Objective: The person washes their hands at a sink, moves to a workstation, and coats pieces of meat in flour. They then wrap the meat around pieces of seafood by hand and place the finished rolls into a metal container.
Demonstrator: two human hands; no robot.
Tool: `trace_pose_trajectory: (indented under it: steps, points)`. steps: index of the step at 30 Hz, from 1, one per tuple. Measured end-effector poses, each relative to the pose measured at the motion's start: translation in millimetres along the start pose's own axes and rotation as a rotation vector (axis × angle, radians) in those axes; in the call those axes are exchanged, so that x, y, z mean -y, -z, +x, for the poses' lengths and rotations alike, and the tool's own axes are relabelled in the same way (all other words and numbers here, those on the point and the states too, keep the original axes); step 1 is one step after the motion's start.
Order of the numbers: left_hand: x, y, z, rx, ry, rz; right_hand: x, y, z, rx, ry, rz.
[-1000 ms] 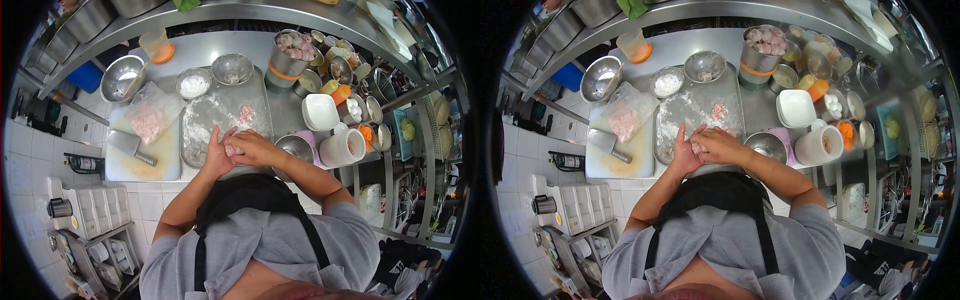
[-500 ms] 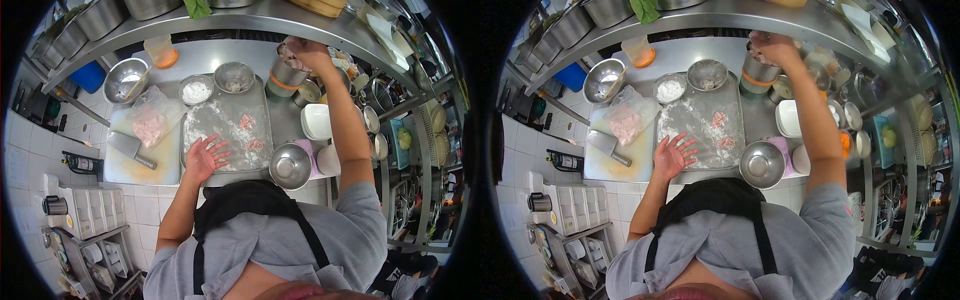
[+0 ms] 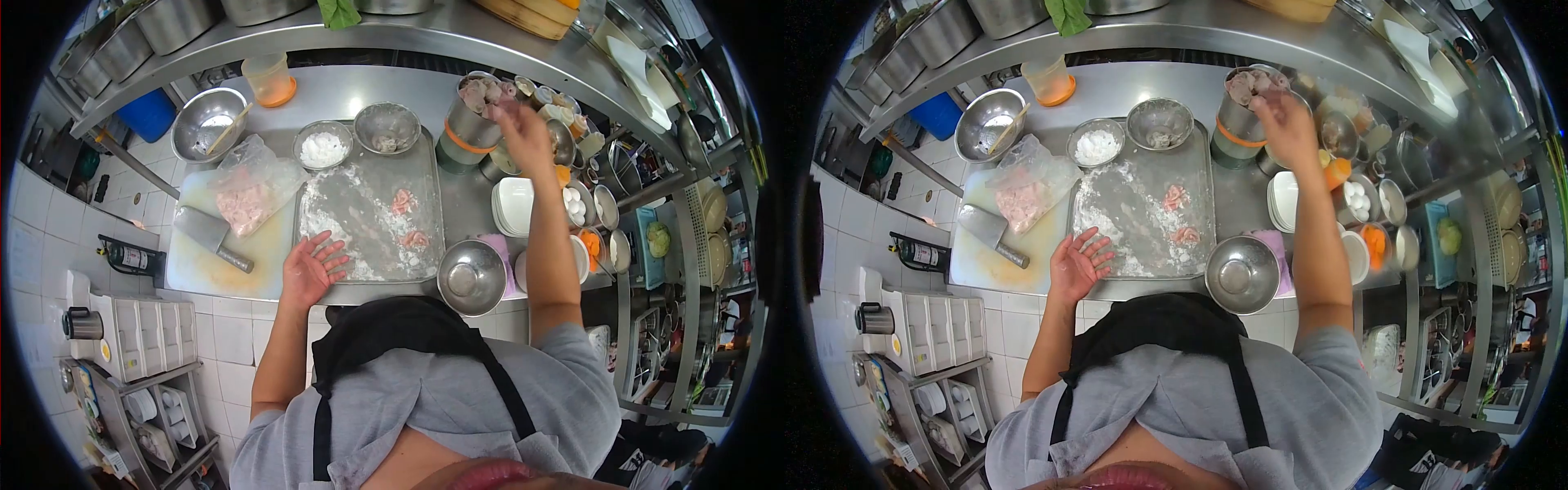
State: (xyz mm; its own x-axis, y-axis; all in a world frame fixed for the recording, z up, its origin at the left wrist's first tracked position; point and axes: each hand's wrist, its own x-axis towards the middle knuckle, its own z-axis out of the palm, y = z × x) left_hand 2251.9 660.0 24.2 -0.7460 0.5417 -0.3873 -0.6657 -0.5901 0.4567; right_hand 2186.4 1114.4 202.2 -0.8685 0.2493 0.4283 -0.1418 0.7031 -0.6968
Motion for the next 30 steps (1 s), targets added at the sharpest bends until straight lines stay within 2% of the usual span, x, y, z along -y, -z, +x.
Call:
trace_pose_trajectory:
  steps: [1,3,5,10,12,13,16,20,24,26,27,29,30]
  points:
    - [-3.1,-1.0,-0.7,-0.002,-0.011,0.018,-0.6,-9.8,-18.2,0.009,-0.018,0.081]
    - [-10.9,0.9,0.6,-0.012,-0.029,0.026,-3.1,-40.2,-60.5,0.158,-0.121,0.09]
    - [-19.7,6.5,3.7,0.014,-0.074,0.083,2.9,-72.3,-104.0,0.31,-0.079,0.126]
    - [-57.4,0.6,-13.1,-0.05,-0.21,0.241,28.5,-126.4,-168.1,0.613,-0.142,0.137]
    - [-76.8,7.8,-25.0,-0.105,-0.275,0.269,28.7,-141.7,-184.4,0.684,-0.045,-0.078]
    - [-85.5,12.4,-30.8,-0.102,-0.323,0.308,26.7,-147.2,-190.7,0.721,-0.066,-0.101]
    - [-105.4,26.0,-45.1,-0.227,-0.383,0.381,3.6,-165.2,-212.9,0.647,0.059,-0.21]
    - [-124.3,43.5,-57.6,-0.295,-0.426,0.401,-11.5,-179.5,-232.8,0.703,0.126,-0.345]
    - [-153.3,41.6,-56.9,-0.38,-0.485,0.499,11.8,-182.3,-227.3,0.706,0.091,-0.402]
    - [-175.8,44.0,-43.2,-0.55,-0.669,0.71,14.3,-182.8,-221.7,0.72,0.078,-0.407]
    - [-187.7,43.1,-36.0,-0.547,-0.669,0.715,13.9,-183.0,-221.0,0.739,0.064,-0.418]
    - [-217.3,41.9,-18.1,-0.489,-0.91,0.993,8.6,-183.9,-222.2,0.755,0.044,-0.365]
    - [-233.1,50.6,-3.6,-0.482,-0.908,0.998,9.0,-186.5,-223.8,0.774,0.022,-0.317]
